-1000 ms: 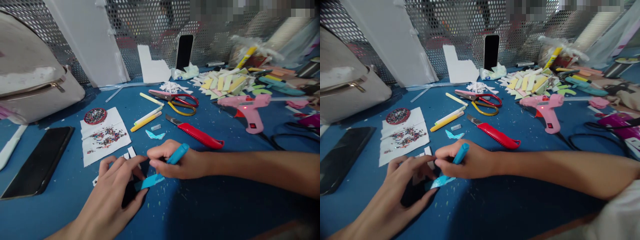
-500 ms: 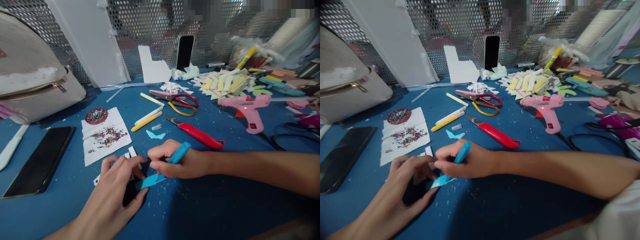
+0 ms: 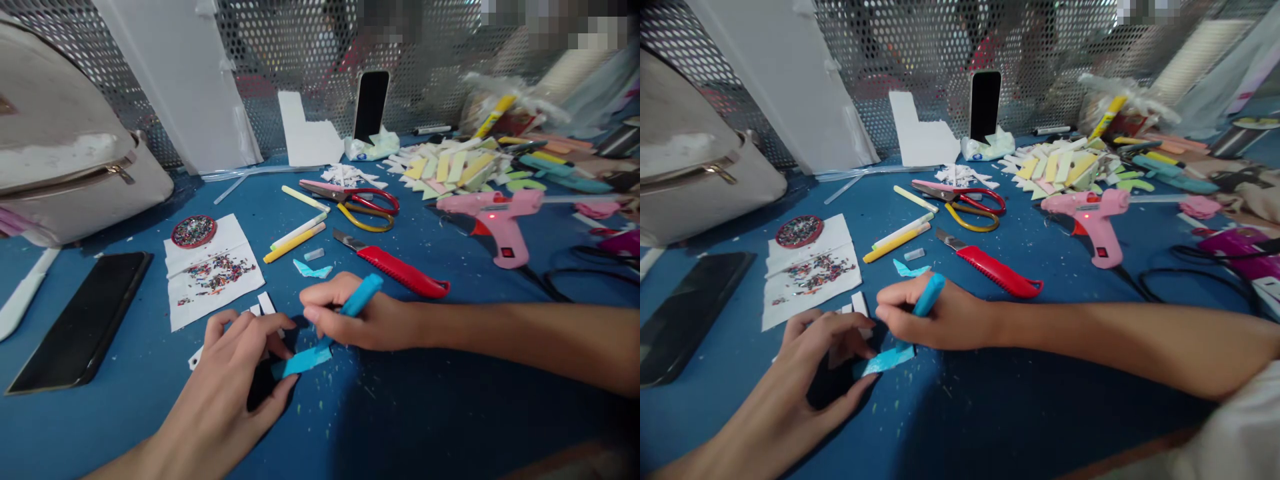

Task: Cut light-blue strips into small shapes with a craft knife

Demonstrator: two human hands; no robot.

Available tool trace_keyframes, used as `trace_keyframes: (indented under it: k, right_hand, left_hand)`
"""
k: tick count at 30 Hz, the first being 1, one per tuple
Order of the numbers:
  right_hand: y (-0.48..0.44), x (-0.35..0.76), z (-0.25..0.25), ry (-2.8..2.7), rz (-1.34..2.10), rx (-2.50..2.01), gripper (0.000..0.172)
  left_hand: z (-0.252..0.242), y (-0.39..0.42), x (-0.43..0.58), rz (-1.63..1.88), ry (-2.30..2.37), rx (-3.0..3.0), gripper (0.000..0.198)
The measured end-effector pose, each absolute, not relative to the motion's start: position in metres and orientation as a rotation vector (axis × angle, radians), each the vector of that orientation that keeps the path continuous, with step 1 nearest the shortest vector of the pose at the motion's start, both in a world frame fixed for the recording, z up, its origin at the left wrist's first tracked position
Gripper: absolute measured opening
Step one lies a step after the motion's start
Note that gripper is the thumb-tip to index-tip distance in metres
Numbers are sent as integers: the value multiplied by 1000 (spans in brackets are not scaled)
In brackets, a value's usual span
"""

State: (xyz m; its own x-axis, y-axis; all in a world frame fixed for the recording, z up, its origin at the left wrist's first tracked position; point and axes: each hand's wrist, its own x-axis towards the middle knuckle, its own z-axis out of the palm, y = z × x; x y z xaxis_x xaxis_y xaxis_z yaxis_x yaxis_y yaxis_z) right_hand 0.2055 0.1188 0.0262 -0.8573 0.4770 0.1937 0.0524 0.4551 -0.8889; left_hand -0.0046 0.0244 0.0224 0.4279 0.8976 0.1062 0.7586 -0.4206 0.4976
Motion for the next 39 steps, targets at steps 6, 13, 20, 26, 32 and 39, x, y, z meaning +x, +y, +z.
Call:
trace_keyframes:
  k: [6, 13, 20, 26, 32, 39]
  right_hand:
    - [119, 204, 26, -2291, 1331, -497, 33]
    - [118, 205, 26, -2292, 1299, -499, 34]
    - [118, 205, 26, -2309, 1330, -441, 34]
    - [118, 205, 23, -2336, 1414, -290, 33]
    - [119, 205, 25, -2308, 1411, -349, 34]
    - [119, 205, 26, -2297, 1390, -472, 35]
  left_hand:
    - [22, 24, -5, 502, 1416, 2324, 37]
    - [23, 24, -5, 507, 1411, 2334, 35]
    - [22, 24, -5, 492, 1404, 2354, 34]
    - [23, 25, -5, 488, 1398, 2358, 32]
    - [24, 24, -5, 482, 1395, 2352, 30]
    - [24, 25, -5, 480, 1400, 2343, 30]
